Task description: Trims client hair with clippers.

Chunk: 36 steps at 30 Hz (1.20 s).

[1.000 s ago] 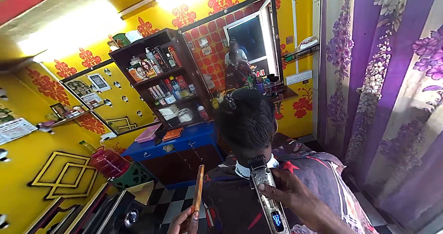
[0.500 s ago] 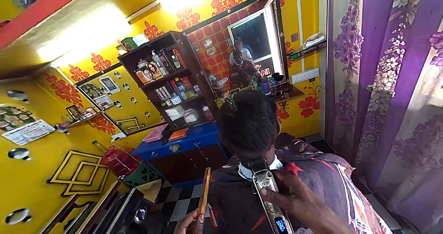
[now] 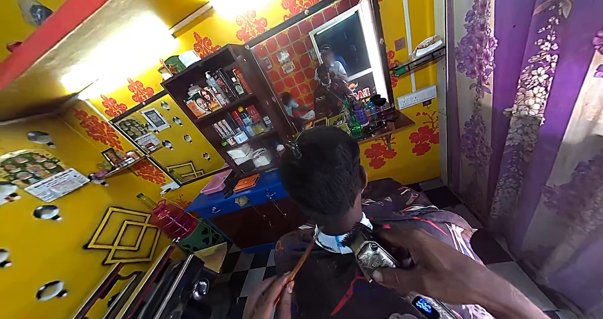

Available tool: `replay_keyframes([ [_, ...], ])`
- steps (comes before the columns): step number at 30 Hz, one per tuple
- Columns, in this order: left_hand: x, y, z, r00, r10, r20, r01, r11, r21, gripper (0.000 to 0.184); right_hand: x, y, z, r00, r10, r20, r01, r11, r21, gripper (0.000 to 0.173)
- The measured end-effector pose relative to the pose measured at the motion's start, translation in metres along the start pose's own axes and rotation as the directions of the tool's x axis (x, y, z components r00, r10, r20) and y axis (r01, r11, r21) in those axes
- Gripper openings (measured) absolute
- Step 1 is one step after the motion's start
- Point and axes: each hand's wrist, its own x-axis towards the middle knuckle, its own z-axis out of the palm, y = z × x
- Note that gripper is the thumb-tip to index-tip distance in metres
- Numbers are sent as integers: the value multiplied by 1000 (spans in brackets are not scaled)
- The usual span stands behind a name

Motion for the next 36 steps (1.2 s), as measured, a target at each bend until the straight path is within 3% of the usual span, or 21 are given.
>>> replay_keyframes([
  [5,58,60,25,961,233,152,-260,945,200,21,3,21,-19,981,110,162,-152,950,272,48],
  [10,112,103,33,935,342,91,-352,869,348,18,25,25,-33,947,93,307,-246,826,508,41],
  [14,121,115,34,936,344,71,-341,843,415,17,44,24,-42,930,10,368,-240,774,586,36],
  [26,118,129,39,966,259,26,-237,835,496,17,68,-2,-65,908,-187,374,-74,808,584,34],
  [30,118,129,40,968,247,32,-230,834,501,17,68,25,-63,887,-132,443,-157,816,556,34],
  [36,121,127,38,968,250,35,-236,850,471,16,78,11,-78,866,-138,481,-197,789,582,30],
])
